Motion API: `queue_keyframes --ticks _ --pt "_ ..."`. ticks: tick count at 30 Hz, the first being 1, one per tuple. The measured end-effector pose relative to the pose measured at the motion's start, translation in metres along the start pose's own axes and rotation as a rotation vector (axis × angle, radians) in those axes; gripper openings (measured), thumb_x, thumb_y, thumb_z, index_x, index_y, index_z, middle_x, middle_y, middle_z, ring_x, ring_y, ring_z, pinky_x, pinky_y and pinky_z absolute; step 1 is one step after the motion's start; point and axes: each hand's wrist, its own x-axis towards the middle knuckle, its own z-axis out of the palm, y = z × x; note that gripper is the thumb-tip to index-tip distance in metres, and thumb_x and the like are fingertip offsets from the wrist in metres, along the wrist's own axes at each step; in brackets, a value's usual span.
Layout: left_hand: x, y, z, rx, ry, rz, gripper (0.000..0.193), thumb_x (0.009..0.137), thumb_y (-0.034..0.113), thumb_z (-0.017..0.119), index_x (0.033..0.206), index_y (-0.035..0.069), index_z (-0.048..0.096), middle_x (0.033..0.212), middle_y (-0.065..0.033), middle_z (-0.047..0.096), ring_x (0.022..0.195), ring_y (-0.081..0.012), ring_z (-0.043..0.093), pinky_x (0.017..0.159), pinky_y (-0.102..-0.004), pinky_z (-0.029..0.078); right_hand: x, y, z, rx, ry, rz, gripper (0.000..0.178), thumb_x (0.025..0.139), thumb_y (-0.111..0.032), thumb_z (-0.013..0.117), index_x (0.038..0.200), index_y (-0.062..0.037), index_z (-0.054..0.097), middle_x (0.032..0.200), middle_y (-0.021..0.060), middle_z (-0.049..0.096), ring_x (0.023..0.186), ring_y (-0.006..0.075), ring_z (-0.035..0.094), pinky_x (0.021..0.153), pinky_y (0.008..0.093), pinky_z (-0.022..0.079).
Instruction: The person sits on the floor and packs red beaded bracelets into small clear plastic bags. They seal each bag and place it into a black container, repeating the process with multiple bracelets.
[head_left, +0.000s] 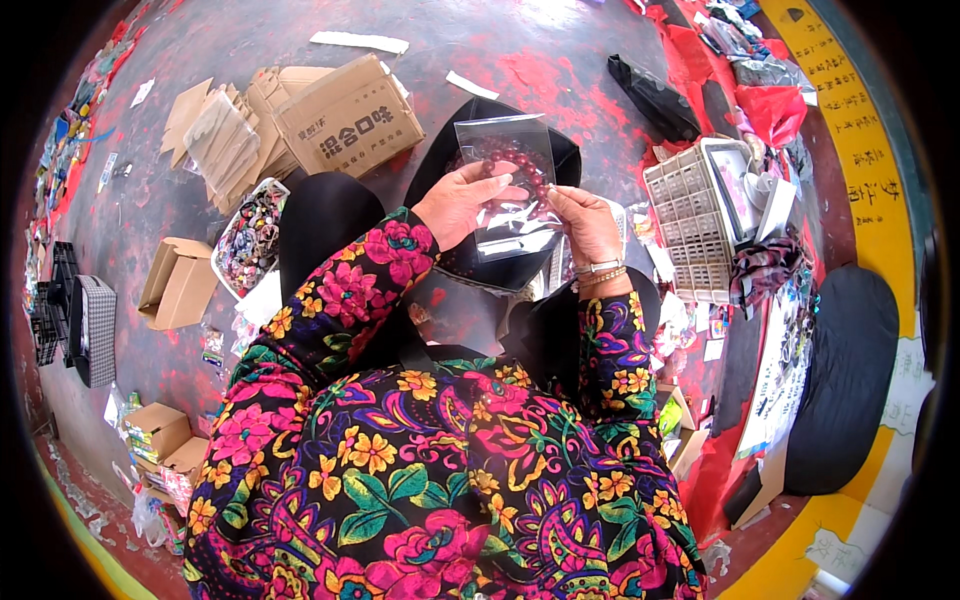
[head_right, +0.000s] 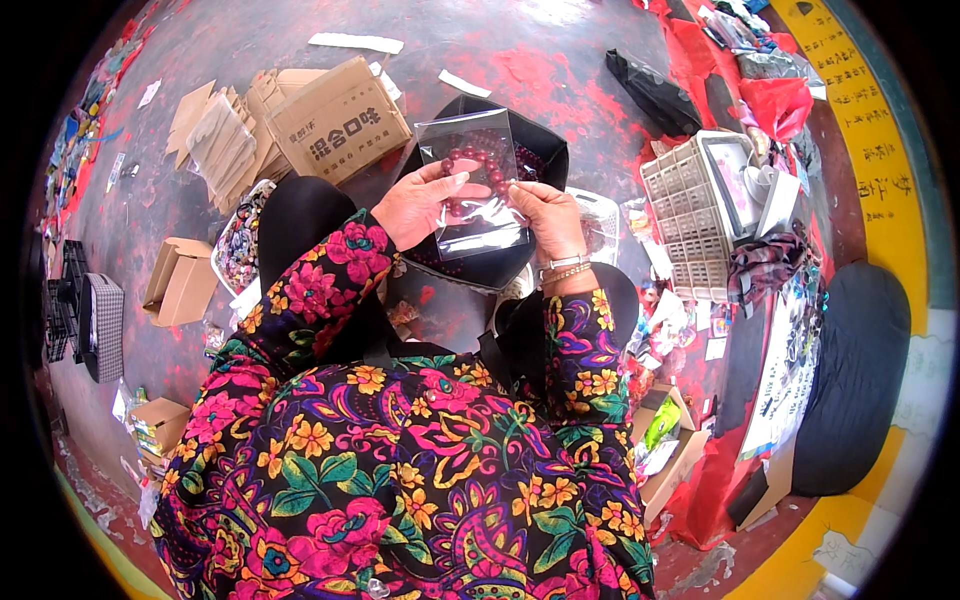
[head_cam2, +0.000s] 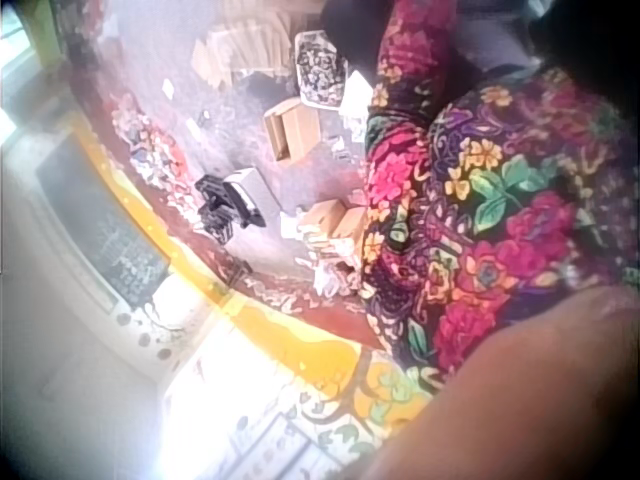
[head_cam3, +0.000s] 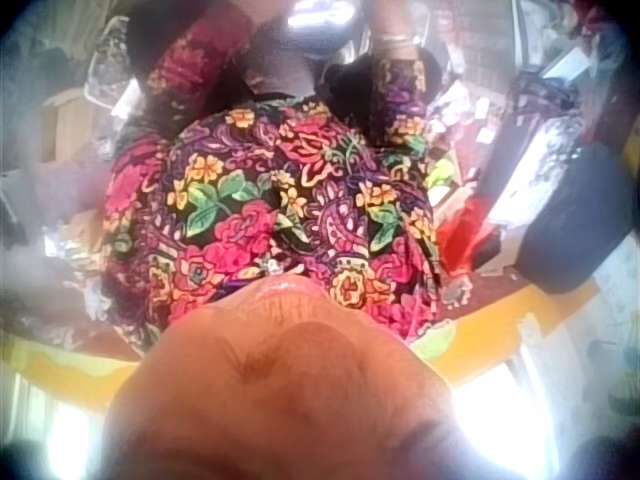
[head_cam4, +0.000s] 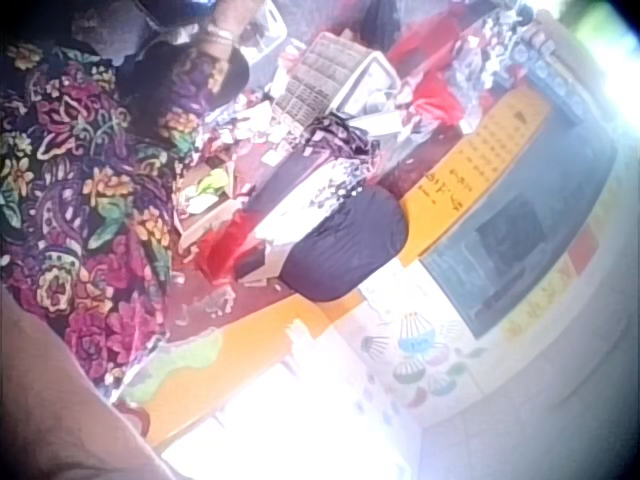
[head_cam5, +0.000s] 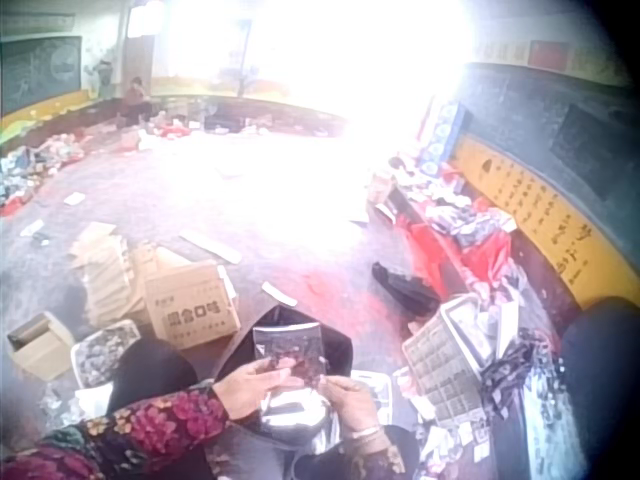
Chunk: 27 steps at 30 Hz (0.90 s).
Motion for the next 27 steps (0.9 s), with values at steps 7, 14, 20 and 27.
queue_keyframes --ticks 7,14,20,27 --pt "-0.001 0.002 -0.003 0.004 -0.010 -0.042 0.032 0.093 0.020 0.048 0.120 0.003 0.050 0.104 -0.0136 0.063 0.092 -0.0177 0.060 0.078 -0.0323 0.046 -0.002 0.001 0.011 0.087 -0.017 0.058 0.015 0.082 -0.009 0.064 0.094 0.0004 0.063 0.082 0.0036 0.065 0.068 0.0078 0.058 0.060 0.0182 0.046" --pt "-0.004 0.003 0.010 0.033 0.031 -0.048 0.036 0.095 0.027 0.046 0.122 0.003 0.048 0.103 -0.0120 0.062 0.095 -0.0194 0.060 0.082 -0.0348 0.047 -0.001 0.003 0.002 0.035 -0.145 0.108 0.011 0.083 -0.009 0.063 0.091 -0.0015 0.063 0.080 0.0018 0.064 0.068 0.0073 0.056 0.061 0.0184 0.044" --pt "0.003 0.003 -0.002 -0.107 0.021 -0.082 0.045 0.094 0.035 0.044 0.124 0.002 0.045 0.106 -0.0181 0.060 0.098 -0.0254 0.059 0.087 -0.0387 0.046 0.003 0.007 0.004 0.202 -0.048 -0.012 0.009 0.084 -0.008 0.062 0.091 -0.0022 0.061 0.078 0.0006 0.062 0.065 0.0051 0.055 0.057 0.0155 0.044" --pt "0.005 -0.003 -0.008 0.023 0.039 0.015 0.030 0.093 0.020 0.048 0.114 0.000 0.054 0.103 -0.0154 0.062 0.097 -0.0239 0.060 0.086 -0.0354 0.048 0.000 0.001 0.011 0.285 0.112 -0.029 0.011 0.084 -0.009 0.063 0.092 -0.0025 0.062 0.081 0.0024 0.065 0.067 0.0068 0.058 0.060 0.0180 0.047"
